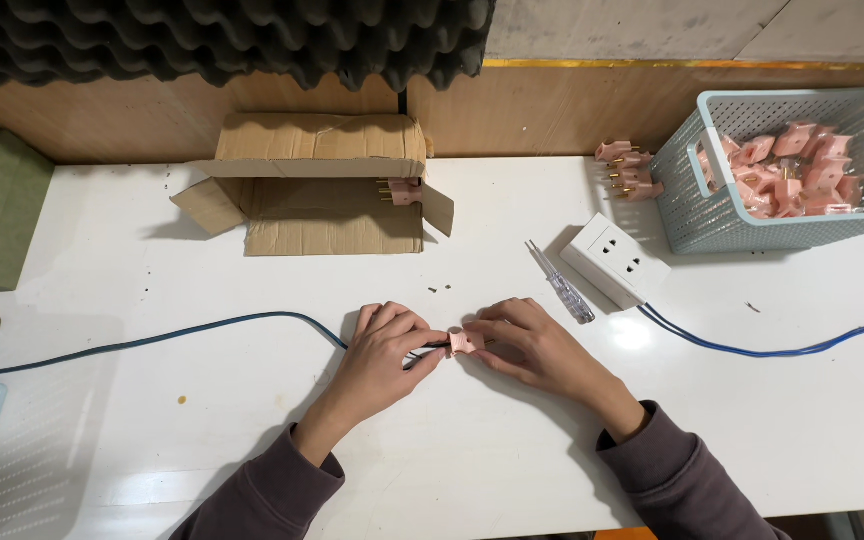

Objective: The person assembles a pink electrical plug by inserting metal prongs and tightening them with a screwdriver. They handle multiple plug components and place the finished plug into a cardboard box.

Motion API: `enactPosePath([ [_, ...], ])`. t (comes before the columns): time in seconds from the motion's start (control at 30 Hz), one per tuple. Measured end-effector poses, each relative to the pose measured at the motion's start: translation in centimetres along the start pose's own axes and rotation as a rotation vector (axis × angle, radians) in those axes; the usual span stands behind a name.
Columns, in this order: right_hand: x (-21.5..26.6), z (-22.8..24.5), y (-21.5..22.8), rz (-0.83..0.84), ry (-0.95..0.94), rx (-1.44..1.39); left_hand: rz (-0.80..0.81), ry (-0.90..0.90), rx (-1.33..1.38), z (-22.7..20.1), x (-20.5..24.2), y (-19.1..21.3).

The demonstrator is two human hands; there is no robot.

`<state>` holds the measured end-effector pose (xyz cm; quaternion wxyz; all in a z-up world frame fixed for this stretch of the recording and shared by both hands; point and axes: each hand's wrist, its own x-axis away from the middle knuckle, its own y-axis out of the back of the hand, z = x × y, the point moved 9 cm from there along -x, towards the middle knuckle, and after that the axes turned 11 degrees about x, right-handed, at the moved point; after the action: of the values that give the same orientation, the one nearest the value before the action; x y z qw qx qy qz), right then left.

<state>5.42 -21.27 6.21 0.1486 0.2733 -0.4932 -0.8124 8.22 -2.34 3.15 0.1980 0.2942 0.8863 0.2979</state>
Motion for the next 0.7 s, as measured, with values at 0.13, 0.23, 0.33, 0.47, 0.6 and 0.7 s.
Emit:
enactPosePath([
  [0.13, 0.3, -0.1, -0.3, 0.022, -0.007, -0.017, -0.028, 0.023, 0.017, 0.2, 0.1, 0.0],
  [0.23, 0.2, -0.1, -0.4, 0.013, -0.005, -0.009, -0.060, 0.050, 0.029, 1.1, 0.2, -0.2],
  [0.33, -0.3, 0.0, -0.2, -0.019, 0.023, 0.009, -0.107, 0.040, 0.004, 1.5, 0.1, -0.1],
  [0.47, -0.2, 0.4, 0.0, -0.042, 0.036, 0.037, -0.095, 0.039, 0.009, 1.2, 0.3, -0.3],
  [0.6, -0.4, 0.6, 0.3, -0.053, 0.036, 0.043, -0.099, 0.027, -0.009, 0.9, 0.3, -0.2],
  [0.7, -0.5, 0.8, 0.2, -0.047, 0.041, 0.034, -0.091, 0.012, -0.026, 0.9, 0.3, -0.4],
])
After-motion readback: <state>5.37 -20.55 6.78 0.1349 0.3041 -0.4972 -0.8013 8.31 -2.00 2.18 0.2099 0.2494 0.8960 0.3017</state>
